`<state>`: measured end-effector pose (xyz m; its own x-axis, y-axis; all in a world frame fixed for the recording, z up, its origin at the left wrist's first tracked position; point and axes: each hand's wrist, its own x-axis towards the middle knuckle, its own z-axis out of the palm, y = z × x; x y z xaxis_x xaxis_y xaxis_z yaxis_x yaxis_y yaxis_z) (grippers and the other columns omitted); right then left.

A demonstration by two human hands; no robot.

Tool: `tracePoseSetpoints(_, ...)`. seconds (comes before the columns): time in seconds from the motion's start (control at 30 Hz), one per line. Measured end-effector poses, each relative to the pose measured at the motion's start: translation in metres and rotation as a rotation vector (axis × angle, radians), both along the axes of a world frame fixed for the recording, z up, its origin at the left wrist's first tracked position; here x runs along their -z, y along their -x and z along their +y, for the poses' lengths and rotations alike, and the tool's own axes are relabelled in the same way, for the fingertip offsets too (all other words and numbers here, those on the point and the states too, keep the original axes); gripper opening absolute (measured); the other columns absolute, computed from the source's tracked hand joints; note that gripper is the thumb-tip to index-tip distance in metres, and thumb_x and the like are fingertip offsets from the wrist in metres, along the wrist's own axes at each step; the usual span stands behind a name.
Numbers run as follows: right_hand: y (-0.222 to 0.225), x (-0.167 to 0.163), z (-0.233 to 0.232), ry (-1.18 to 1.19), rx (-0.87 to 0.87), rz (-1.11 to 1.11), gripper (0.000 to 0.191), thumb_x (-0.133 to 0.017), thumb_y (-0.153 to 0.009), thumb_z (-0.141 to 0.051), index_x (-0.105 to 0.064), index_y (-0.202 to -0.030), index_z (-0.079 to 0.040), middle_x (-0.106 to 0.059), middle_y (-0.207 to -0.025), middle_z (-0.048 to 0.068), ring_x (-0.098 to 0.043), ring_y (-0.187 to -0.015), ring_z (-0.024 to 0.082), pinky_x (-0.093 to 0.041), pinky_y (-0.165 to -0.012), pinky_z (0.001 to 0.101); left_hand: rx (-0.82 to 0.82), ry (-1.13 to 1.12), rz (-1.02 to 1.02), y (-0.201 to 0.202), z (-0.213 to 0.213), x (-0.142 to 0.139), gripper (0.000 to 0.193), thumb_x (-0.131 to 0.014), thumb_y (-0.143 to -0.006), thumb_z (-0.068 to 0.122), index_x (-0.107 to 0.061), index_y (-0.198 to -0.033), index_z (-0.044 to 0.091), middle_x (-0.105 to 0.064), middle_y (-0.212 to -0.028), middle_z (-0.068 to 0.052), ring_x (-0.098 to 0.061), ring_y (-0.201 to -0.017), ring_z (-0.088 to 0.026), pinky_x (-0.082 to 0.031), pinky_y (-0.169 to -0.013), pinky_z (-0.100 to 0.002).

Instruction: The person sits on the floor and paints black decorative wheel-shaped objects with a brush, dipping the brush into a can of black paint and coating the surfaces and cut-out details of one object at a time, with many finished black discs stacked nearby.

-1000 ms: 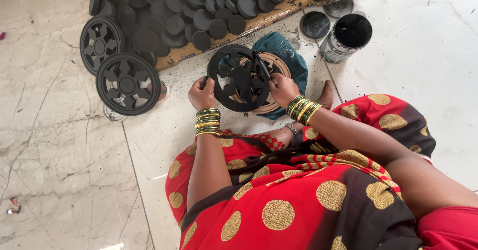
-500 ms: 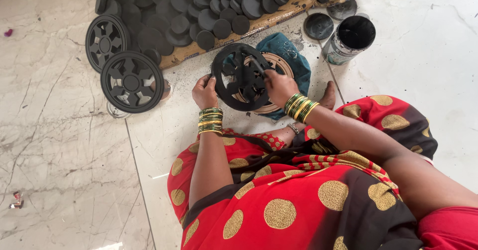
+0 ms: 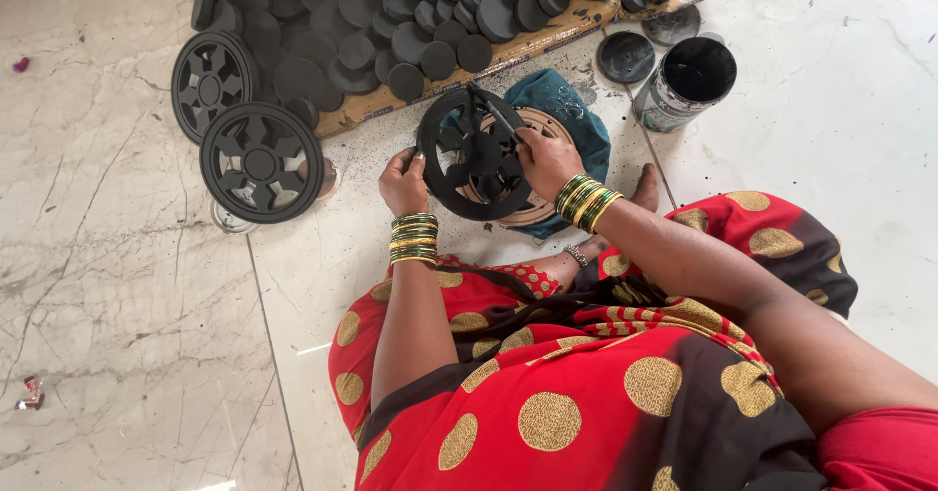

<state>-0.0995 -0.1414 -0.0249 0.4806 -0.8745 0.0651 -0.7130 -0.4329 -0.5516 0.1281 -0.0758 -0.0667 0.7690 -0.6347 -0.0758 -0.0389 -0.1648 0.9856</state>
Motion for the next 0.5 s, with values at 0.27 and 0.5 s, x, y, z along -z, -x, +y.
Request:
tracePoseSetpoints(0.27, 0.023, -0.002, 0.063, 0.053, -0.366, 0.153, 0.041, -0.052, -0.103, -0.028, -0.056, -0.141, -0.011, -0.060, -0.054, 0.008, -0.060, -0.044, 0.025, -0.047, -0.043, 0.0411, -0.078, 0.112, 0.236, -0.003, -0.002, 0.006, 0.026, -0.072, -0.094, 0.018, -0.079, -0.099, -0.007, -0.054, -0.068, -0.001, -0.040, -0.056, -0.006, -0.032, -0.050, -0.026)
tracePoseSetpoints(0.5, 0.033, 0.007, 0.054, 0.250, -0.437, 0.321, 0.050, -0.049, -0.102, -0.025, -0.044, -0.150, -0.009, -0.064, -0.065, 0.007, -0.064, -0.050, 0.022, -0.048, -0.040, 0.0386, -0.018, 0.102, 0.127, -0.002, -0.001, 0.005, 0.028, -0.071, -0.085, 0.011, -0.077, -0.107, -0.005, -0.075, -0.082, -0.004, -0.060, -0.067, -0.007, -0.049, -0.062, -0.025)
